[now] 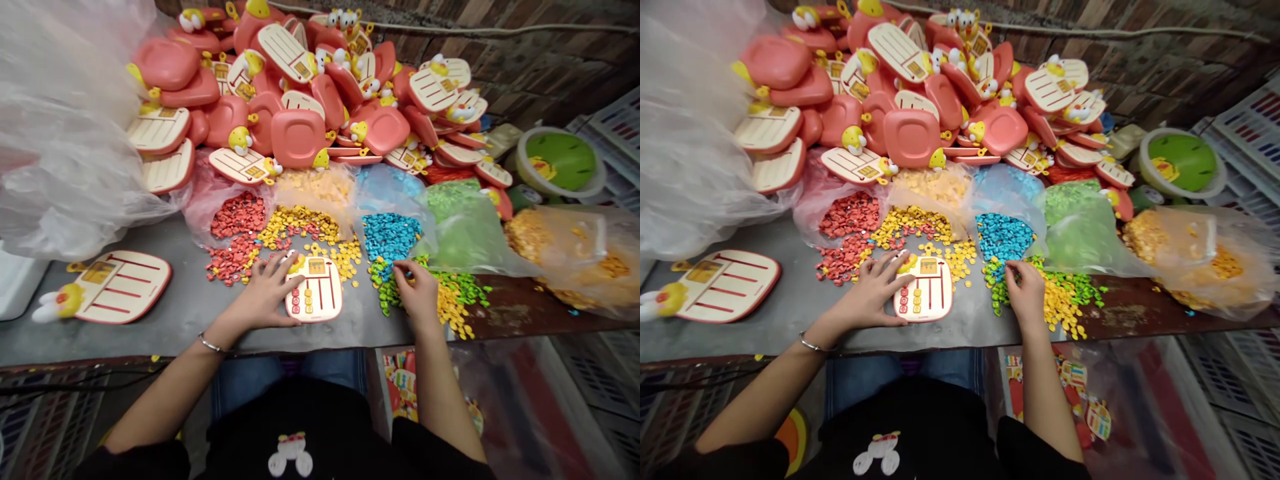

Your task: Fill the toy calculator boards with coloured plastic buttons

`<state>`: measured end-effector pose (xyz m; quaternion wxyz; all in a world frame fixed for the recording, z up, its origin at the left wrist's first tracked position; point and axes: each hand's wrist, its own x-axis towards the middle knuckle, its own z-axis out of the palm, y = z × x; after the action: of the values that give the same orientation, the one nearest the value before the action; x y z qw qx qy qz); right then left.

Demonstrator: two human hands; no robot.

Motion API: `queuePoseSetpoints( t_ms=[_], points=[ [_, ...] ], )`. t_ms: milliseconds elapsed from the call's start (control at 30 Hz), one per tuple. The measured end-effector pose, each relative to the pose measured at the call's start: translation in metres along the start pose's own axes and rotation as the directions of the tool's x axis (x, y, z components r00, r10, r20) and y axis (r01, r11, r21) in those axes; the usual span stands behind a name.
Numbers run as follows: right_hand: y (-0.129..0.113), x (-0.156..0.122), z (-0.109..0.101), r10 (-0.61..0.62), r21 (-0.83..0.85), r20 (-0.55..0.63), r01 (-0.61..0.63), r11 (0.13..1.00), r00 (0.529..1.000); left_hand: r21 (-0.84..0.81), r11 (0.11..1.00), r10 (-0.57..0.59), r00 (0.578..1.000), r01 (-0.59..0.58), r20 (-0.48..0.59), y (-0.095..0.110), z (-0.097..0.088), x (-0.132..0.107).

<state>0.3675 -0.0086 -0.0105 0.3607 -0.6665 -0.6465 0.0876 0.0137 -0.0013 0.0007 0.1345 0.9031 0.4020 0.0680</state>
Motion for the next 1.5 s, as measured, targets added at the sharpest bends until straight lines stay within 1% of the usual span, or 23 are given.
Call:
queuePoseSetpoints(
  t_ms=[67,167,267,333,367,433,467,533,600,667,767,833,933,1067,1133,1200,1300,1400,1500],
  points=[
    [0.005,0.005,0.003,-0.089,-0.103,0.042,0.093,0.99,0.995,0.007,1.0,0.002,1.0,-0.002,0.002,0.0,0.0,0.0],
    [0.0,0.016,0.015,-0.209,-0.265,0.128,0.236,0.935,0.97,0.021,1.0,0.006,1.0,-0.006,0.008,0.0,-0.001,0.0],
    [-0.009,0.027,0.023,-0.233,-0.434,0.201,0.3,0.85,0.952,0.007,1.0,0.004,1.0,-0.004,0.007,0.001,-0.001,0.0],
    [-0.014,0.031,0.024,-0.231,-0.487,0.236,0.321,0.813,0.944,-0.005,1.0,0.001,1.0,-0.001,0.006,0.001,-0.001,0.001],
    [-0.016,0.032,0.022,-0.236,-0.489,0.24,0.327,0.808,0.942,-0.008,1.0,0.0,1.0,0.0,0.005,0.001,-0.001,0.001],
    [-0.022,0.032,0.02,-0.259,-0.439,0.212,0.328,0.836,0.942,-0.01,1.0,0.001,1.0,-0.001,0.003,0.0,0.0,0.001],
    [-0.026,0.031,0.02,-0.278,-0.382,0.188,0.331,0.863,0.942,-0.008,1.0,0.002,1.0,-0.002,0.005,0.0,0.0,0.001],
    [-0.037,0.028,0.025,-0.328,-0.205,0.159,0.356,0.912,0.931,-0.004,1.0,0.002,1.0,-0.002,0.01,0.0,0.001,0.0],
    [-0.052,0.027,0.036,-0.387,-0.019,0.188,0.398,0.917,0.903,0.001,1.0,0.0,1.0,0.0,0.013,0.0,0.0,0.0],
    [-0.066,0.027,0.051,-0.441,0.078,0.254,0.436,0.896,0.861,0.008,1.0,0.0,1.0,0.0,0.011,0.001,0.0,0.001],
    [-0.079,0.029,0.068,-0.475,0.056,0.345,0.487,0.871,0.81,0.022,1.0,0.001,1.0,-0.001,0.004,0.001,0.0,0.001],
    [-0.081,0.03,0.072,-0.482,0.022,0.39,0.515,0.857,0.785,0.032,0.999,-0.003,1.0,0.003,-0.003,0.0,0.0,0.001],
    [-0.078,0.03,0.069,-0.503,0.021,0.432,0.55,0.835,0.748,0.046,0.999,-0.006,1.0,0.007,-0.013,0.0,0.001,0.001],
    [-0.073,0.028,0.064,-0.553,0.058,0.431,0.59,0.805,0.713,0.069,0.998,0.0,1.0,0.001,-0.011,-0.001,0.0,0.001],
    [-0.072,0.025,0.061,-0.589,0.098,0.426,0.612,0.785,0.687,0.073,0.997,-0.006,1.0,0.007,-0.01,0.0,0.0,0.001],
    [-0.071,0.021,0.058,-0.625,0.177,0.409,0.614,0.769,0.665,0.069,0.998,-0.013,1.0,0.014,-0.006,0.0,0.0,0.001],
    [-0.07,0.014,0.063,-0.641,0.299,0.365,0.567,0.768,0.676,0.067,0.998,-0.017,1.0,0.017,0.005,0.0,0.001,0.001],
    [-0.076,0.008,0.078,-0.636,0.366,0.324,0.527,0.767,0.7,0.084,0.996,-0.016,1.0,0.015,0.006,0.0,0.002,0.001],
    [-0.088,0.006,0.09,-0.649,0.43,0.326,0.503,0.75,0.688,0.099,0.995,-0.013,1.0,0.011,0.01,0.0,0.002,0.001]
  ],
)
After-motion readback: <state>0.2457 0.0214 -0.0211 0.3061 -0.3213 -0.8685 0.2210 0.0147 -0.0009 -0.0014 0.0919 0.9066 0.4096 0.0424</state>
